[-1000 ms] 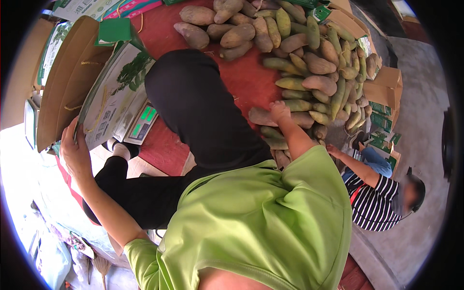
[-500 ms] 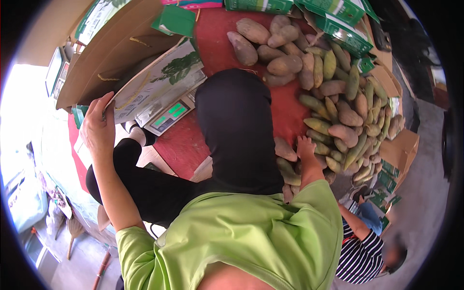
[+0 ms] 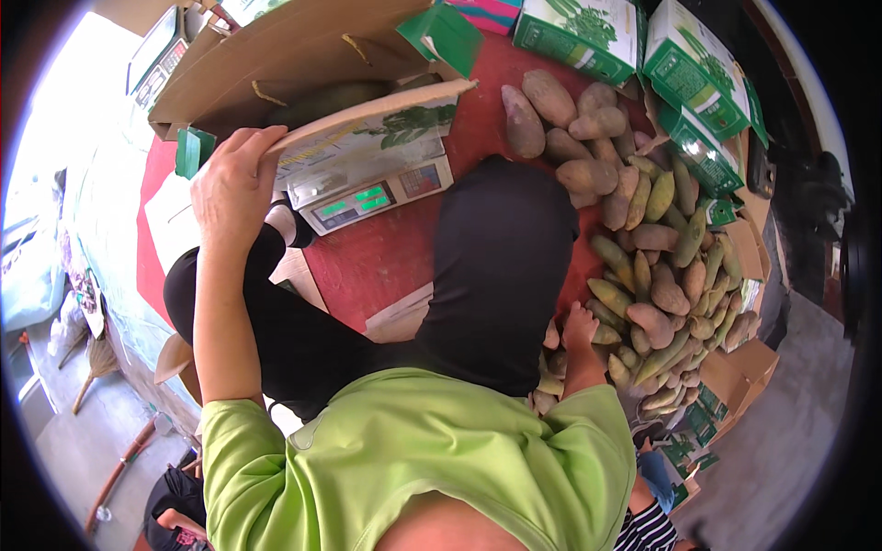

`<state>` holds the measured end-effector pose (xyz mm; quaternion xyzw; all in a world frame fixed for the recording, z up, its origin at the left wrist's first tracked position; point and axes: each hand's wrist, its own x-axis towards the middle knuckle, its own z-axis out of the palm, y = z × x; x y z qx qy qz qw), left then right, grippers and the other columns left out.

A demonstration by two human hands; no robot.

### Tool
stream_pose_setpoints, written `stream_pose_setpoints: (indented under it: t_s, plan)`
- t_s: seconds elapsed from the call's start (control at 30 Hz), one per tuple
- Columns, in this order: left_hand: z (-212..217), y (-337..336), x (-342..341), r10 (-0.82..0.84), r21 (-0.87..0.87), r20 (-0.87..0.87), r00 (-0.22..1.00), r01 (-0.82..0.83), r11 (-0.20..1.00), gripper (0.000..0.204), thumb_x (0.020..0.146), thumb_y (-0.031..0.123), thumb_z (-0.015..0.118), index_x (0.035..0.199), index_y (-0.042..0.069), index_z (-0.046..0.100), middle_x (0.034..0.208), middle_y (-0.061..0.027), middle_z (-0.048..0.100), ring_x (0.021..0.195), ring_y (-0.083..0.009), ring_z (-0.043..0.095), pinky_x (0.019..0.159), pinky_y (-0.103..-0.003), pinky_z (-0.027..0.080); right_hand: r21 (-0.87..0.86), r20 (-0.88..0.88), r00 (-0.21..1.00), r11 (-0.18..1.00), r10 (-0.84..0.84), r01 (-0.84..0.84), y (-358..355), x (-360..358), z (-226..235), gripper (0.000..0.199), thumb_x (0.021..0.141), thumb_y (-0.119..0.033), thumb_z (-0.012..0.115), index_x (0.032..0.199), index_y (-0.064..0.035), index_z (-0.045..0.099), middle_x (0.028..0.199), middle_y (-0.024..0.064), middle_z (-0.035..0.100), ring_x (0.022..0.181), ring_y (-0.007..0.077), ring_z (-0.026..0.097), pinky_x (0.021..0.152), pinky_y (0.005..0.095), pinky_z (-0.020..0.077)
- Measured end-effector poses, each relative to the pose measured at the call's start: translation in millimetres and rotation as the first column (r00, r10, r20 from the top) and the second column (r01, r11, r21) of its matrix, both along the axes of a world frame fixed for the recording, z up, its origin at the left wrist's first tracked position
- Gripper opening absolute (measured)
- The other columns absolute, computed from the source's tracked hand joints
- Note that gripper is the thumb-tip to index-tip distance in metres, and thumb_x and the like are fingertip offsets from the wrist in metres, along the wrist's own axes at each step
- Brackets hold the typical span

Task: Packing fruit-like produce into cardboard gift boxes and weighing them on a scale.

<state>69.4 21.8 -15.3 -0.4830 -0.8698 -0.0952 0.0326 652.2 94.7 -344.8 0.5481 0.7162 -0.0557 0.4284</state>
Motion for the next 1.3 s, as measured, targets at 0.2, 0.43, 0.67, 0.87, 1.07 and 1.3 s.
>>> stream_pose_setpoints:
  t_s: [0.2,0.43,0.67,0.87,1.07,1.3]
  plan:
    - [2,-8,-1,-0.095,-0.019,0.030,0.995,0.095,0.995,0.020,0.083,0.009,0.057,0.100,0.012,0.066,0.091,-0.0054,0.063,0.085,-0.0271,0.061,0.071,-0.037,0.048,-0.022,-0.053,0.997,0.998,0.058,-0.059,11,-37,56,0.052,0.066,-0.011,0.074,0.110,-0.0150,0.048,0.116,0.0041,0.052,0.115,0.0243,0.047,0.087,0.0432,0.0431]
    - [1,-15,0,-0.163,0.006,0.028,0.986,0.163,0.987,0.023,0.078,0.004,0.056,0.098,0.008,0.065,0.087,-0.0082,0.062,0.085,-0.0275,0.061,0.074,-0.038,0.049,0.194,-0.446,0.880,0.943,-0.163,0.272,35,-35,72,0.053,0.067,-0.012,0.075,0.114,-0.0117,0.051,0.113,0.0095,0.054,0.109,0.0311,0.050,0.089,0.0415,0.0438]
    - [1,-19,3,-0.188,-0.044,0.060,0.980,0.190,0.981,0.031,0.075,0.004,0.054,0.105,0.006,0.061,0.094,-0.0095,0.061,0.091,-0.0269,0.060,0.080,-0.038,0.046,0.184,-0.890,0.434,0.762,-0.139,0.621,55,-30,87,0.059,0.065,-0.009,0.076,0.118,-0.0022,0.051,0.116,0.0147,0.054,0.103,0.0319,0.054,0.092,0.0375,0.0414]
    - [1,-21,6,-0.216,-0.086,0.013,0.976,0.217,0.972,0.030,0.073,0.003,0.056,0.103,0.002,0.058,0.092,-0.0104,0.061,0.093,-0.0274,0.060,0.081,-0.038,0.047,-0.035,-0.995,-0.100,0.822,0.027,0.568,113,-140,191,0.049,0.077,0.000,0.068,0.121,0.0021,0.046,0.117,0.0119,0.051,0.107,0.0206,0.050,0.094,0.0312,0.0392]
    - [3,-23,13,-0.241,-0.099,-0.063,0.968,0.234,0.967,0.028,0.073,0.006,0.058,0.100,0.000,0.055,0.090,-0.0118,0.060,0.089,-0.0256,0.061,0.074,-0.036,0.050,-0.031,-0.866,-0.475,0.931,0.157,0.364,147,-255,334,0.051,0.083,-0.006,0.065,0.128,0.0015,0.041,0.121,0.0097,0.049,0.110,0.0199,0.048,0.100,0.0338,0.0349]
    - [4,-21,21,-0.241,-0.212,0.008,0.971,0.237,0.948,0.034,0.076,0.005,0.054,0.109,0.001,0.053,0.100,-0.0127,0.059,0.095,-0.0275,0.059,0.080,-0.037,0.049,-0.038,-0.768,-0.635,0.996,-0.084,-0.086,137,-376,410,0.058,0.078,-0.006,0.070,0.129,-0.0014,0.042,0.118,0.0085,0.053,0.109,0.0180,0.051,0.097,0.0323,0.0393]
